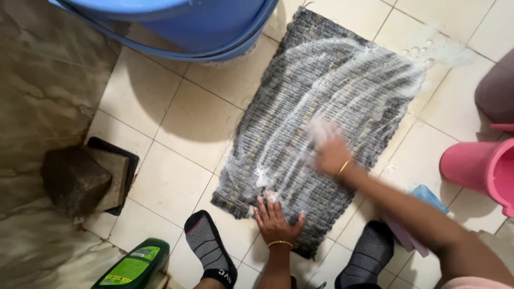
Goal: The person scrubs a mat on a tiled floor by hand using a brush and soapy water from buckets, occasionally pouring water from a pink mug and wringing the mat.
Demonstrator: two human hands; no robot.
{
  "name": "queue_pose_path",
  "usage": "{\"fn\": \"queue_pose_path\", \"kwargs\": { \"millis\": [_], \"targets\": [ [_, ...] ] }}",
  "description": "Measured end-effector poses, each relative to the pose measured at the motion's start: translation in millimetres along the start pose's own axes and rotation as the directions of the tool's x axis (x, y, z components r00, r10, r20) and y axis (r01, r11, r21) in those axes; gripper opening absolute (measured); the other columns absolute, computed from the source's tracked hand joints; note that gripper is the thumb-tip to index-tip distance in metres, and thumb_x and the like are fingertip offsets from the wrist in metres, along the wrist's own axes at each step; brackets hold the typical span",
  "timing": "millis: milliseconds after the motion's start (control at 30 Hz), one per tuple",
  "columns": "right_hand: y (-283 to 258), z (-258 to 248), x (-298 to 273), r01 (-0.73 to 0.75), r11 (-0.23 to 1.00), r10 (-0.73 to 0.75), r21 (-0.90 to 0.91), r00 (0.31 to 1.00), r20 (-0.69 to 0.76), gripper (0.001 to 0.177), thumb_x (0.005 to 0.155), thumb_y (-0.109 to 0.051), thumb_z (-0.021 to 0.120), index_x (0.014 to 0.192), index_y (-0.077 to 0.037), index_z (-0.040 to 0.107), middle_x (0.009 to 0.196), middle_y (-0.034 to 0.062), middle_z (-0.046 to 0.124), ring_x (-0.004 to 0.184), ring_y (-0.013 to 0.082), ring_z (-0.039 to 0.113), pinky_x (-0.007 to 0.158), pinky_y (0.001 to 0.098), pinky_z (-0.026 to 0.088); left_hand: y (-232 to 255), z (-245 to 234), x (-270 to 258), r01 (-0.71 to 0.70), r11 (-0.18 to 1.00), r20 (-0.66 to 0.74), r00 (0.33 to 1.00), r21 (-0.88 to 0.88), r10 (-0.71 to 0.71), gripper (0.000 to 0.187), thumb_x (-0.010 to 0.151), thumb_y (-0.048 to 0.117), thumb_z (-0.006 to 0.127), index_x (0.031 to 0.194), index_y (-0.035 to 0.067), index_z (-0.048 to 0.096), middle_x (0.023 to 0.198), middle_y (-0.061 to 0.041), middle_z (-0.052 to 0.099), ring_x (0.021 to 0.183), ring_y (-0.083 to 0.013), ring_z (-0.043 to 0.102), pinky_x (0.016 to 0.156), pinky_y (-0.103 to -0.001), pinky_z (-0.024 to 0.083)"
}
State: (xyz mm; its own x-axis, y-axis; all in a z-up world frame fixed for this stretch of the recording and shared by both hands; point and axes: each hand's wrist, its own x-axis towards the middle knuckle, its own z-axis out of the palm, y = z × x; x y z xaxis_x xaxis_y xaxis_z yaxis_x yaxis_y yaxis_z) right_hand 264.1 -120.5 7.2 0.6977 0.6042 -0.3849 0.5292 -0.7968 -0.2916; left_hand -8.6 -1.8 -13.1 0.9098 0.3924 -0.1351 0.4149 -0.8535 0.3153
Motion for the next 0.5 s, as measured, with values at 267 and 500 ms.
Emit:
{"fn": "queue_pose_path", "kwargs": {
  "millis": [267,500],
  "targets": [
    [58.6,10.9,-6.3,-0.202,0.965,0.228,-0.169,0.962,0.153,0.093,0.09,-0.05,0.062,0.174,-0.03,0.027,0.142,0.0108,0.055,0.145,0.0338,0.038,0.133,0.0575,0.007,-8.5,9.7,-6.9,-0.027,1.0,-0.081,0.996,-0.001,0.027,0.082,0.088,0.069,0.058,0.126,-0.004,0.064,0.145,-0.025,0.052,0.149,-0.0433,0.034,0.122,-0.062,0.021],
    [168.4,-75.3,15.8,-0.275,0.96,0.271,-0.061,0.961,-0.055,0.095,0.086,-0.066,0.062,0.159,-0.014,0.029,0.159,0.0333,0.023,0.139,0.0528,0.025,0.111,0.052,0.028,-0.1,-4.0,-3.0,0.071,0.997,0.137,0.988,-0.03,-0.067,0.091,0.082,0.069,0.059,0.138,-0.004,0.056,0.155,-0.022,0.039,0.152,-0.0393,0.018,0.122,-0.058,0.009]
  ]
}}
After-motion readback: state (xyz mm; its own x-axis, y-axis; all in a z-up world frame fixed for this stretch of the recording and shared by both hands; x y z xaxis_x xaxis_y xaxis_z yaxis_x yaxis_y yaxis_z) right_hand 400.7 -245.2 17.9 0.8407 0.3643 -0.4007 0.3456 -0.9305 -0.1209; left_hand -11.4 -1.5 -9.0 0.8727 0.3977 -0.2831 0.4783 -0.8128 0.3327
